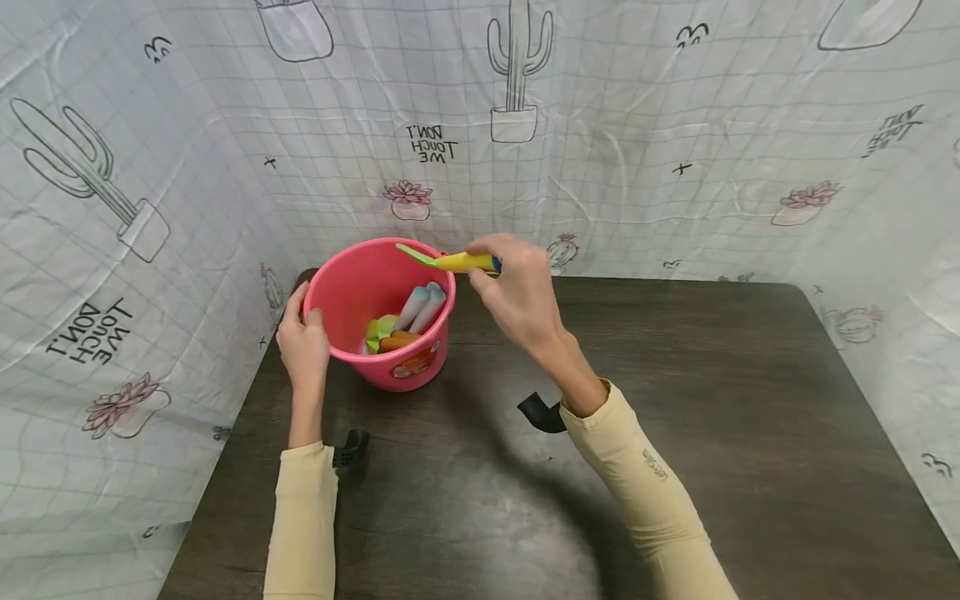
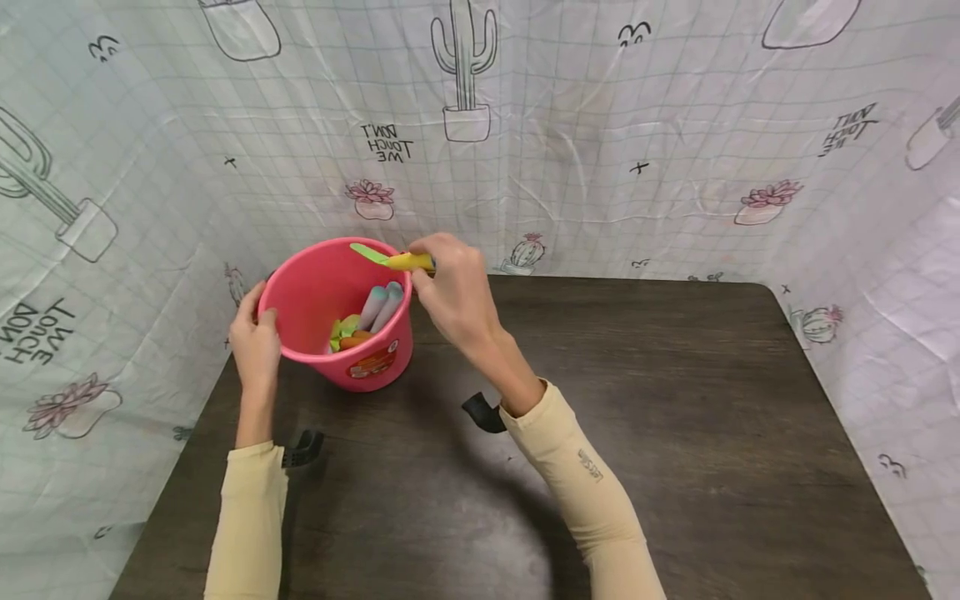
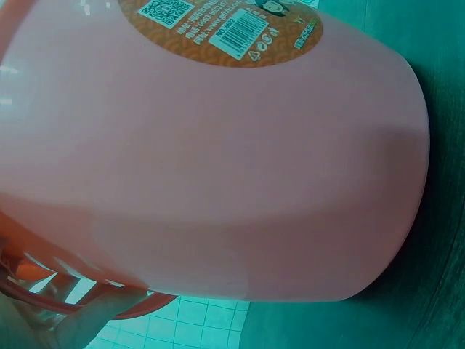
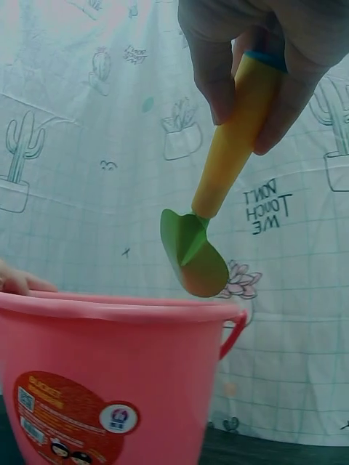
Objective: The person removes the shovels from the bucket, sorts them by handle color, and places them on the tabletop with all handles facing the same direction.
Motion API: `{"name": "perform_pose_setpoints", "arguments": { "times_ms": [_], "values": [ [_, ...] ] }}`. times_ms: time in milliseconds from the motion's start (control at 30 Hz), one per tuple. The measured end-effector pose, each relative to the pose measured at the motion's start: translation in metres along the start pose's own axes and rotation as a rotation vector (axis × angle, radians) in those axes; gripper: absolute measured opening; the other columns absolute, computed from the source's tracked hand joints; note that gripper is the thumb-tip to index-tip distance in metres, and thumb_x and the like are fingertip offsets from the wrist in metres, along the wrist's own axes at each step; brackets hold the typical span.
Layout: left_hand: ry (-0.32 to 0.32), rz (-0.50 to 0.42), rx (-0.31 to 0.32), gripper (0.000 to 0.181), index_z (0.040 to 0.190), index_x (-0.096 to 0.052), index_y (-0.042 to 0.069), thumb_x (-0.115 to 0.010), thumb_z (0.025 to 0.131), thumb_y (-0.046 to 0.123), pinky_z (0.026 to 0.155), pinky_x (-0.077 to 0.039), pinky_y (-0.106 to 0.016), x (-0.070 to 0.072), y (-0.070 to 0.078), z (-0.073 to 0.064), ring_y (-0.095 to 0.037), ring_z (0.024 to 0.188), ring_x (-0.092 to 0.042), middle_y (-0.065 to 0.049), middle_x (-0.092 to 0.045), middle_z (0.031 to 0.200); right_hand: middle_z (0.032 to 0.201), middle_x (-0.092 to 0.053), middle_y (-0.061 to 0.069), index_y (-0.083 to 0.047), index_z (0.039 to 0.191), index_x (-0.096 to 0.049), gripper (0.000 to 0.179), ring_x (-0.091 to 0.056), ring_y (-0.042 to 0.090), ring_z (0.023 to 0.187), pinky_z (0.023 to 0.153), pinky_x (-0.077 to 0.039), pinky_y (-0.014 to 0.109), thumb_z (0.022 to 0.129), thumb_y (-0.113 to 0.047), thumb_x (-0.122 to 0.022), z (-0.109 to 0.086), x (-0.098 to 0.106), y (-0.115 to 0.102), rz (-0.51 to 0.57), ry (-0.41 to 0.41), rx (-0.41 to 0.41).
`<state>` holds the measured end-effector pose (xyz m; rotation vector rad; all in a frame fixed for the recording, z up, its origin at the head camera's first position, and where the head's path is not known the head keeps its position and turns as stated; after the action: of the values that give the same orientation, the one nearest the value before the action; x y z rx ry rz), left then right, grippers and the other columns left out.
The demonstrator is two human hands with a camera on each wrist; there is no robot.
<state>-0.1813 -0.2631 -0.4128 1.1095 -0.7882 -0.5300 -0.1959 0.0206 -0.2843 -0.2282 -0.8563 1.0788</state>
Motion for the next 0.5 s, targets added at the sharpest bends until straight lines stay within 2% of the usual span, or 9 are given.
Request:
{"name": "perform_pose_setpoints", "arguments": {
  "times_ms": [300, 500],
  "values": [
    [0.002, -0.003, 0.002, 0.043, 0.139, -0.052, 0.013, -0.045, 0.096, 0.007, 0.087, -0.047, -0.041, -0.001, 0.002, -0.001, -0.022, 0.111, -0.058, -0.009, -0.058, 0.132, 0.088, -0.071, 0.015, 0.005, 0.09, -0.072, 0.016, -0.066, 0.024, 0.081, 0.071, -0.052, 0.035, 0.075, 0.01, -0.07, -0.003, 0.019, 0.012, -0.04, 0.102, 0.034],
    [0.005, 0.012, 0.005, 0.043, 0.138, -0.052, 0.013, -0.045, 0.096, 0.008, 0.089, -0.047, -0.042, -0.001, 0.004, 0.0, -0.022, 0.112, -0.058, -0.008, -0.057, 0.132, 0.092, -0.07, 0.017, 0.007, 0.094, -0.072, 0.018, -0.066, 0.026, 0.082, 0.069, -0.053, 0.036, 0.077, 0.01, -0.069, -0.005, 0.032, 0.021, -0.075, 0.142, -0.011]
  ]
}}
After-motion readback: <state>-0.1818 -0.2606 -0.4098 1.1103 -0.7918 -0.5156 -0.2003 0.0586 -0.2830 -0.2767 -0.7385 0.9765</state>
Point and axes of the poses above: each hand's wrist, its own z-axis towards the middle knuckle, its own x-axis out of the back of the hand, y = z × x, the point moved 3 cm from there along z, towards the middle knuckle
